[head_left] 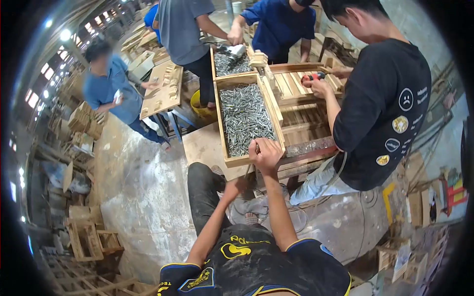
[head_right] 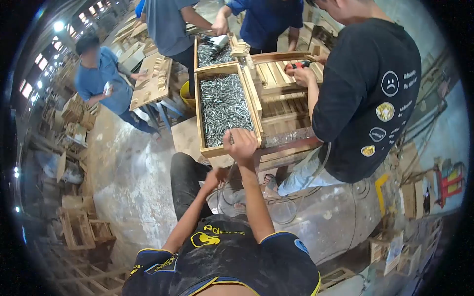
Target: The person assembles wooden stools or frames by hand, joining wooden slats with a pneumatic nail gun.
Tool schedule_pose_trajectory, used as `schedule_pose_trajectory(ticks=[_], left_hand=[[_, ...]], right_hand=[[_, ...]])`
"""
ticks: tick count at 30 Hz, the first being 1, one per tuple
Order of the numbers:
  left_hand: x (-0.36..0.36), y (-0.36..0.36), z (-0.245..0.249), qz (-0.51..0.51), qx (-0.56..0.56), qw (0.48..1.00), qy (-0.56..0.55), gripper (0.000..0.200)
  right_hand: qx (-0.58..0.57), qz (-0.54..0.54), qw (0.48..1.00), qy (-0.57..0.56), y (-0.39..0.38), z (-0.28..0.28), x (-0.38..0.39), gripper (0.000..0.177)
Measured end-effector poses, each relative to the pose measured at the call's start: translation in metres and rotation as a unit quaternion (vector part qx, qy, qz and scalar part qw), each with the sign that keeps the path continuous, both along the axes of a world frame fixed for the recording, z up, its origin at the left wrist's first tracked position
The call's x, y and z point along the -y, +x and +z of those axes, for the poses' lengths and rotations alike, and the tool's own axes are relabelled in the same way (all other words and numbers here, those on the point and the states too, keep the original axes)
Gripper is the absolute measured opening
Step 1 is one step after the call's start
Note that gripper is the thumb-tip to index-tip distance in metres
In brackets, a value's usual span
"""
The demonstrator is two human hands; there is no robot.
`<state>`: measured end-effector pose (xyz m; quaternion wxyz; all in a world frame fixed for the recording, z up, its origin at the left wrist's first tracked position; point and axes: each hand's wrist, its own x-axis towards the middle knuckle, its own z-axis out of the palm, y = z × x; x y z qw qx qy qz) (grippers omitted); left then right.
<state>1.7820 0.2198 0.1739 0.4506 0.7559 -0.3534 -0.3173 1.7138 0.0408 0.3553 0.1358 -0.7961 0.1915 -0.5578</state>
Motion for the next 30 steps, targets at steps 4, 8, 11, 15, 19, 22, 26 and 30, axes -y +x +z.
schedule_pose_trajectory(ticks=[4, 8, 11, 15, 19, 22, 26, 30], left_hand=[[-0.028, -0.003, -0.068, -0.432, 0.112, 0.826, 0.344, 0.050], [-0.024, 0.002, -0.115, -0.400, 0.037, 0.832, 0.381, 0.053], [-0.009, 0.007, -0.102, -0.280, 0.112, 0.927, 0.221, 0.044], [0.000, 0.021, -0.088, -0.196, 0.052, 0.961, 0.190, 0.044], [0.001, 0.023, -0.105, -0.264, 0.169, 0.935, 0.168, 0.046], [0.004, 0.030, -0.101, -0.292, 0.065, 0.926, 0.232, 0.047], [0.002, 0.078, -0.007, -0.191, -0.126, 0.971, 0.073, 0.028], [0.011, 0.130, 0.216, 0.080, -0.138, 0.972, -0.172, 0.028]], right_hand=[[0.000, -0.011, 1.000, 0.022, 0.004, 0.002, -0.002, 0.014], [-0.025, -0.025, 0.999, 0.034, 0.006, 0.007, -0.004, 0.010], [-0.047, -0.027, 0.997, 0.046, 0.004, 0.006, -0.007, 0.009], [-0.042, -0.044, 0.997, 0.036, 0.010, 0.007, -0.009, 0.007], [-0.033, -0.047, 0.997, 0.046, 0.012, 0.006, -0.013, 0.008], [-0.053, -0.059, 0.995, 0.055, 0.011, 0.009, -0.018, 0.008], [-0.064, -0.058, 0.995, 0.048, 0.009, 0.007, -0.017, 0.009], [-0.060, -0.064, 0.996, 0.026, 0.014, 0.007, -0.016, 0.010]])
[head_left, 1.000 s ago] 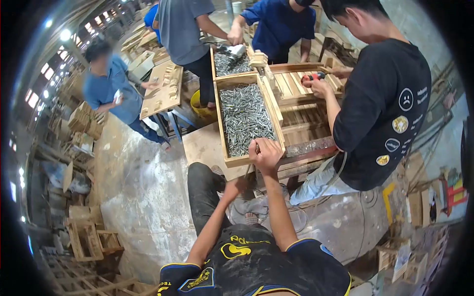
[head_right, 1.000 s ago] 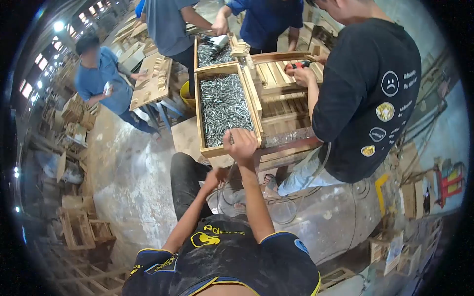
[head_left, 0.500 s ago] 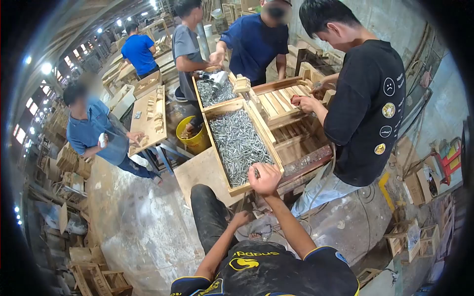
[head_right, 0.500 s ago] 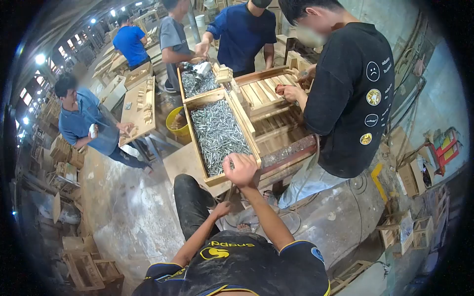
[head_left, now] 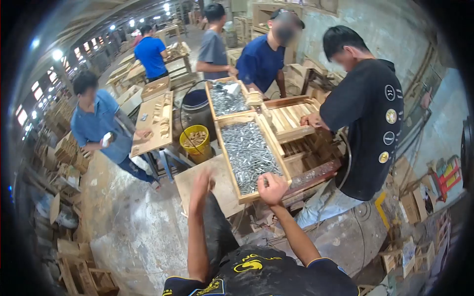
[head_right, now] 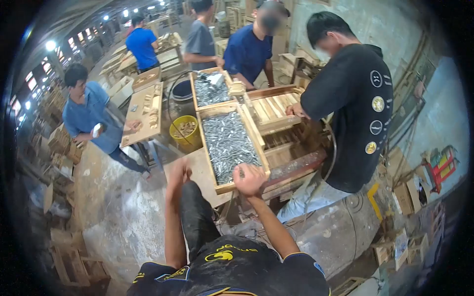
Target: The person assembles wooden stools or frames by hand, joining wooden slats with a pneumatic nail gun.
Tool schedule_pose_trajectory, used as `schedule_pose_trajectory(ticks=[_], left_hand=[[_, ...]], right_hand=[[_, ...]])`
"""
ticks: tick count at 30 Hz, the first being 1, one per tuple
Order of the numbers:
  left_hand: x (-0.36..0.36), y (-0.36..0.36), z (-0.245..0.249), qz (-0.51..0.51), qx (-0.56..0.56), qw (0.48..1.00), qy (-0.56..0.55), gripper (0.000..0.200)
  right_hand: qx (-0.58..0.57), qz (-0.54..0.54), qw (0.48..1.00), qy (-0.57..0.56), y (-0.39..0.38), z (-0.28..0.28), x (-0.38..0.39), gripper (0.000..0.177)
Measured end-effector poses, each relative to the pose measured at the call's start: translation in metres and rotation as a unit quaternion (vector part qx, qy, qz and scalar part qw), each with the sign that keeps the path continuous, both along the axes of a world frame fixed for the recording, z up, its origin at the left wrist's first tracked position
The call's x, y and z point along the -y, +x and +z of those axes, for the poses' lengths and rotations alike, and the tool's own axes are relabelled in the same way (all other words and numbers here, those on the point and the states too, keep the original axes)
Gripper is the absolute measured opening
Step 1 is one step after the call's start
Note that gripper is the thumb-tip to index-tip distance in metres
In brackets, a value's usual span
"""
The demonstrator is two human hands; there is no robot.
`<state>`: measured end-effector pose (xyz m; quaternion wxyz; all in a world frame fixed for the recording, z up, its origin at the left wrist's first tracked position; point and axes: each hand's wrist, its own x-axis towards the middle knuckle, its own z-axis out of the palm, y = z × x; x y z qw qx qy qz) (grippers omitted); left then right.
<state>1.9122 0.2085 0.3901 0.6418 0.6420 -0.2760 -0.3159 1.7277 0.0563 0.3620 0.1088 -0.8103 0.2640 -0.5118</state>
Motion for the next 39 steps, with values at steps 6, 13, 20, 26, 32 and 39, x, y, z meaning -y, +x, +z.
schedule_pose_trajectory(ticks=[6, 13, 20, 26, 32, 39], left_hand=[[0.107, -0.025, 0.213, -0.105, 0.394, 0.908, -0.095, 0.058], [0.130, -0.025, 0.149, -0.099, 0.384, 0.900, -0.182, 0.029], [0.110, -0.018, 0.022, -0.097, 0.293, 0.948, -0.082, 0.017], [0.103, -0.010, -0.018, -0.021, 0.315, 0.937, -0.152, 0.016], [0.096, -0.012, -0.021, 0.025, 0.257, 0.953, -0.158, 0.016], [0.096, -0.014, -0.022, 0.009, 0.236, 0.948, -0.211, 0.017]], right_hand=[[-0.042, 0.018, 0.999, 0.009, -0.005, -0.008, -0.008, 0.008], [0.051, 0.033, 0.998, -0.018, 0.001, -0.009, -0.001, 0.009], [0.010, 0.006, 0.999, -0.033, 0.003, 0.000, 0.006, 0.011], [0.008, 0.015, 0.999, -0.041, 0.002, 0.004, 0.005, 0.010], [0.313, 0.100, 0.939, -0.098, -0.086, 0.207, -0.014, 0.028], [0.044, 0.518, 0.804, -0.287, -0.175, 0.337, -0.051, 0.051]])
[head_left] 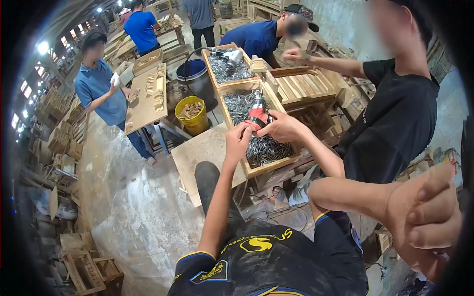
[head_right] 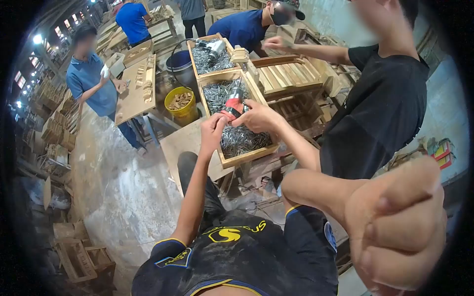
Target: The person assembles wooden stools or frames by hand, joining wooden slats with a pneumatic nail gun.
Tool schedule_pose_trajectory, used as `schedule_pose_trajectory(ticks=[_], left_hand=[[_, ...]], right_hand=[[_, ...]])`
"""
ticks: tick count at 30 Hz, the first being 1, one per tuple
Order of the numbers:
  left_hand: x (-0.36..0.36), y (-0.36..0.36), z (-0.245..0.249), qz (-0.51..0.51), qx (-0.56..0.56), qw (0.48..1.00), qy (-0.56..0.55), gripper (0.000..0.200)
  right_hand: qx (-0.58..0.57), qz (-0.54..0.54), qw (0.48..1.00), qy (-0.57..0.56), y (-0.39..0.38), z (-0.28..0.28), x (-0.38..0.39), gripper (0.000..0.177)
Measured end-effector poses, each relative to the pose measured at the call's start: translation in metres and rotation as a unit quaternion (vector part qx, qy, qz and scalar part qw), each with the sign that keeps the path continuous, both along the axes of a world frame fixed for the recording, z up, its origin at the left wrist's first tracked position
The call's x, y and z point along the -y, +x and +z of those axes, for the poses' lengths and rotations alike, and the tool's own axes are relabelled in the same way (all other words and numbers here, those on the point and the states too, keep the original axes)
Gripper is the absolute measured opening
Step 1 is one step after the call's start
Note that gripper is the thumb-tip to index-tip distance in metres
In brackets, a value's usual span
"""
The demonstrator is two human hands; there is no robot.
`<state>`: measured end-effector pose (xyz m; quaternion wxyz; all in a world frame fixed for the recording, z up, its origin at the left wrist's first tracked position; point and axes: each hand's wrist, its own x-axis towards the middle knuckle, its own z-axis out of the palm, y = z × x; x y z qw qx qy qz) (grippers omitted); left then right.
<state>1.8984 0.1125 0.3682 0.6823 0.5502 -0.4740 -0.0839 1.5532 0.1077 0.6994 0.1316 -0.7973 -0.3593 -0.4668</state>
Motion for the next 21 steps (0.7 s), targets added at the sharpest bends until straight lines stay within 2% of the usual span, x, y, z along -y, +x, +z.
schedule_pose_trajectory(ticks=[3, 4, 7, 8, 10, 11, 12, 13, 14, 17, 19, 21], left_hand=[[-0.001, 0.002, -0.003, -0.026, -0.023, 0.999, 0.013, 0.017], [-0.002, 0.003, -0.003, -0.030, -0.005, 0.999, 0.012, 0.017], [-0.006, 0.005, -0.001, -0.020, 0.043, 0.998, 0.038, 0.017], [-0.007, 0.006, 0.001, -0.060, 0.008, 0.996, 0.069, 0.020], [-0.008, 0.000, 0.004, -0.034, -0.029, 0.998, 0.051, 0.019], [-0.008, -0.003, 0.006, -0.022, -0.047, 0.998, 0.044, 0.020], [-0.006, -0.004, 0.002, -0.009, -0.029, 1.000, -0.010, 0.023], [-0.004, -0.003, -0.001, -0.012, -0.036, 0.999, -0.007, 0.025], [-0.002, 0.000, -0.003, -0.018, -0.043, 0.999, -0.002, 0.027], [-0.008, -0.004, 0.007, 0.002, -0.022, 0.999, 0.030, 0.033], [-0.004, 0.000, 0.002, -0.007, 0.001, 1.000, 0.029, 0.033], [-0.005, -0.003, 0.008, -0.001, 0.000, 0.999, 0.033, 0.024]], right_hand=[[-0.016, -0.009, 0.999, 0.030, 0.020, -0.028, -0.003, 0.067], [0.118, 0.030, 0.972, 0.200, 0.052, -0.051, -0.022, 0.046], [0.024, -0.047, 0.974, 0.221, 0.099, -0.109, -0.013, 0.033], [-0.006, -0.071, 0.971, 0.226, 0.112, -0.128, -0.007, 0.029], [-0.194, -0.194, 0.879, 0.389, 0.124, -0.177, -0.017, 0.022], [-0.228, -0.272, 0.842, 0.407, 0.138, -0.202, -0.021, 0.019], [-0.190, -0.305, 0.864, 0.353, 0.154, -0.225, -0.017, 0.015], [-0.217, -0.332, 0.860, 0.320, 0.159, -0.246, -0.011, 0.013], [-0.176, -0.365, 0.872, 0.275, 0.164, -0.267, -0.004, 0.012], [-0.125, -0.426, 0.867, 0.226, 0.167, -0.290, 0.009, 0.013], [-0.114, -0.431, 0.861, 0.243, 0.172, -0.322, 0.023, 0.011], [-0.126, -0.447, 0.857, 0.224, 0.171, -0.341, 0.029, 0.011]])
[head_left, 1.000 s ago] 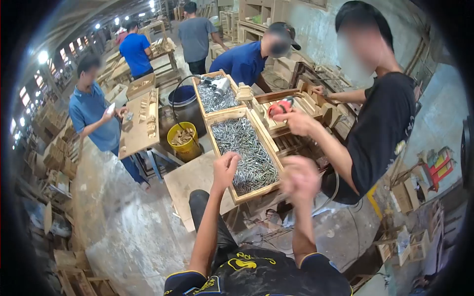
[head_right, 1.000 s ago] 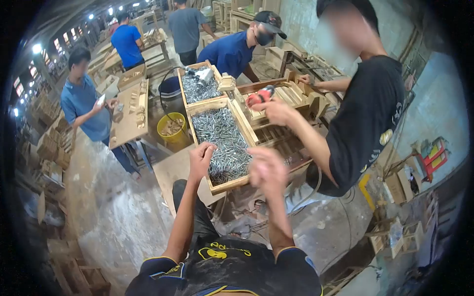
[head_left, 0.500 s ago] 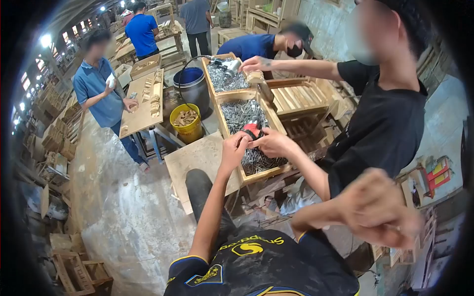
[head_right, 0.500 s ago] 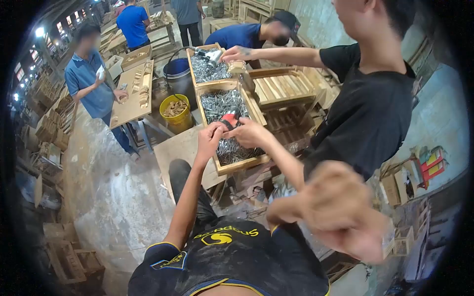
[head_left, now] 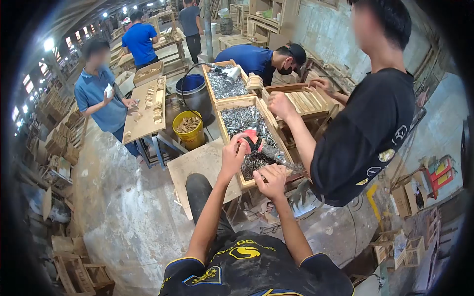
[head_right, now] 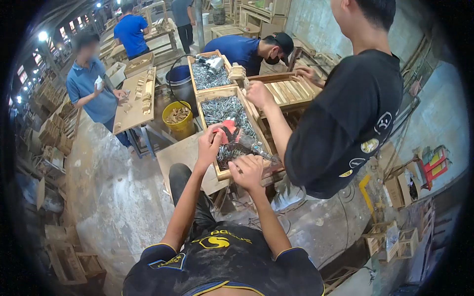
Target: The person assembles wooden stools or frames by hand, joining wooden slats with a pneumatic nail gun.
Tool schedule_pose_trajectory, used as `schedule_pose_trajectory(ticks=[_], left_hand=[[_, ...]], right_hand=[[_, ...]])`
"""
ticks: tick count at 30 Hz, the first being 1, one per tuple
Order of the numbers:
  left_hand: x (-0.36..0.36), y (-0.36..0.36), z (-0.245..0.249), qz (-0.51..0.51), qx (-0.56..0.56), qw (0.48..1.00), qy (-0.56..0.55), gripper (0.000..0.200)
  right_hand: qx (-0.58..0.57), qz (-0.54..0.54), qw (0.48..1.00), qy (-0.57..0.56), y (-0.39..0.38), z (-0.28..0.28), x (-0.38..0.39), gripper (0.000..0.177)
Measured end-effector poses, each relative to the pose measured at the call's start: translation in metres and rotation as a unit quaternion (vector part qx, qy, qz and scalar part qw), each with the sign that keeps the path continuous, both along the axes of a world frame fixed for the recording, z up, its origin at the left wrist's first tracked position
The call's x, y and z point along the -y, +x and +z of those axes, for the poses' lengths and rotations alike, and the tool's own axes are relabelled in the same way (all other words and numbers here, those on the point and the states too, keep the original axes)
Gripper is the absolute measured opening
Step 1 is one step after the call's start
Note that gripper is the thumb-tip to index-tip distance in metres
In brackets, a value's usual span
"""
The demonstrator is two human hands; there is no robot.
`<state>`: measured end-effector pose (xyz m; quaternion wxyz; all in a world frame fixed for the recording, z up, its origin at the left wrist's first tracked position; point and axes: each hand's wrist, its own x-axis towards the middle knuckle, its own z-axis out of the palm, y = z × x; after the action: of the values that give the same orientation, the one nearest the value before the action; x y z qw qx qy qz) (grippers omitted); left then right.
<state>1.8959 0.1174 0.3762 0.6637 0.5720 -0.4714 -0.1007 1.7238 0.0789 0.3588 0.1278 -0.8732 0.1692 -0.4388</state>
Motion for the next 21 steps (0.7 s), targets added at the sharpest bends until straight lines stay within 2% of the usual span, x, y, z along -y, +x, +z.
schedule_pose_trajectory(ticks=[5, 10, 11, 14, 18, 19, 21], left_hand=[[-0.001, -0.003, -0.002, 0.010, 0.021, 0.999, 0.025, 0.016], [0.002, -0.002, -0.002, 0.010, 0.048, 0.999, 0.007, 0.016], [0.004, -0.005, -0.001, 0.026, 0.051, 0.998, -0.030, 0.016], [0.006, -0.001, -0.016, -0.006, -0.030, 1.000, -0.005, 0.016], [0.007, 0.002, -0.014, 0.001, 0.000, 0.999, -0.046, 0.015], [0.007, 0.002, -0.016, -0.021, -0.053, 0.998, -0.035, 0.015], [0.005, 0.002, -0.020, -0.014, -0.056, 0.998, -0.039, 0.015]], right_hand=[[0.084, -0.070, 0.993, -0.054, 0.013, -0.012, -0.001, 0.016], [0.077, -0.067, 0.993, -0.065, 0.010, -0.010, 0.000, 0.015], [0.073, -0.063, 0.993, -0.066, 0.009, -0.009, 0.000, 0.015], [0.079, -0.069, 0.992, -0.072, 0.008, -0.009, 0.002, 0.017], [0.082, -0.083, 0.990, -0.077, 0.013, -0.009, 0.001, 0.019], [0.076, -0.080, 0.991, -0.075, 0.013, -0.008, 0.000, 0.020], [0.065, -0.080, 0.991, -0.082, 0.014, -0.013, 0.001, 0.021]])
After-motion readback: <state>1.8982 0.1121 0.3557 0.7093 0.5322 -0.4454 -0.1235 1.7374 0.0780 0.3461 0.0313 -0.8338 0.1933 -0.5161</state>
